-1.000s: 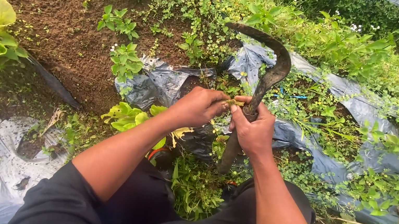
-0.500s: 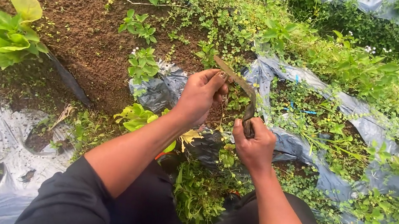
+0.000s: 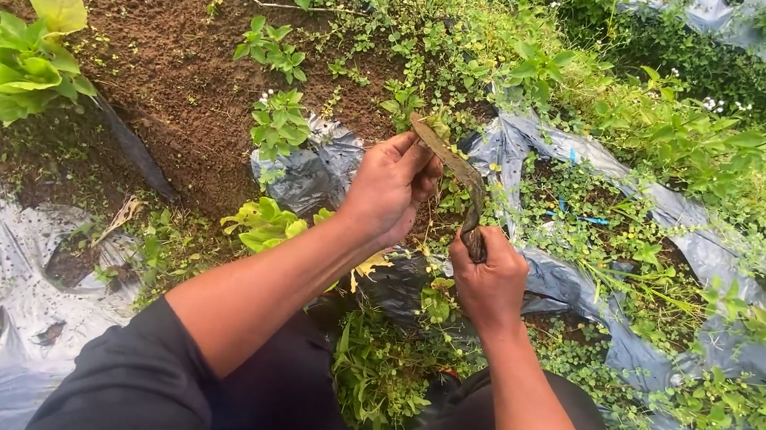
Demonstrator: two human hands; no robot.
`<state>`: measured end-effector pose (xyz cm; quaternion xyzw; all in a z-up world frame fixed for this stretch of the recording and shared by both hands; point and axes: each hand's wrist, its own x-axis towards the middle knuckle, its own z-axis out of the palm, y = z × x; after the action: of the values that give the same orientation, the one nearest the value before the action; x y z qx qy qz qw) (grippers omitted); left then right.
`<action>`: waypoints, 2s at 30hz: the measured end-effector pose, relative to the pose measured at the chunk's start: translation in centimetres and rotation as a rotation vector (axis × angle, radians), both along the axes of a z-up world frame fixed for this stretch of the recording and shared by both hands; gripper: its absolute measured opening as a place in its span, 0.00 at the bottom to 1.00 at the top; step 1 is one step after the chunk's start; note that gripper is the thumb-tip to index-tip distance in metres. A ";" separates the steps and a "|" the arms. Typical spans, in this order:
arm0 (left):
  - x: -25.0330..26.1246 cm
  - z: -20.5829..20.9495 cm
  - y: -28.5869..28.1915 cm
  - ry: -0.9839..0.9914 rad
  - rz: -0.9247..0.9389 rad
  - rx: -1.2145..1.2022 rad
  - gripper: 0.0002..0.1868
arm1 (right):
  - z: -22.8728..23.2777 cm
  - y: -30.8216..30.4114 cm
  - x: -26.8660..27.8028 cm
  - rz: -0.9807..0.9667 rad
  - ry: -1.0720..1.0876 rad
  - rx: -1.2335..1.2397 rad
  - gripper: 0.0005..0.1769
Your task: The person uses a sickle to cut weeds and pulls them by hand from the soil around a cabbage plant. The person works on a garden bed covered with black plastic sheeting, clearing the area around the vegetable.
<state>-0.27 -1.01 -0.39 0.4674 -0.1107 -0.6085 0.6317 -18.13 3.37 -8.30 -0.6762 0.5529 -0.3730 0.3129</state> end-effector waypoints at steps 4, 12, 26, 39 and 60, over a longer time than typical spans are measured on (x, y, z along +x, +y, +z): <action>-0.6 -0.5 0.1 0.027 0.018 -0.017 0.04 | -0.1 -0.3 -0.2 0.016 0.040 0.009 0.14; 0.0 -0.2 0.6 -0.384 -0.223 -0.116 0.10 | 1.8 -1.7 -0.7 -0.173 -0.282 0.396 0.10; -1.3 -1.2 1.0 -1.331 -0.664 -0.542 0.07 | 3.4 -2.3 -0.5 -0.074 -0.724 0.321 0.10; 0.0 -2.5 0.9 -1.015 -0.834 -0.289 0.12 | 5.5 -2.1 -1.1 -0.033 -0.512 0.215 0.14; 1.3 0.4 -0.5 0.172 -0.118 0.000 0.03 | 0.5 -0.6 -0.3 0.073 -0.124 -0.067 0.18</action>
<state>1.08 -1.54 0.05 0.4060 -0.0833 -0.6826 0.6019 -18.38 2.73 -7.84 -0.6816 0.4948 -0.4207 0.3371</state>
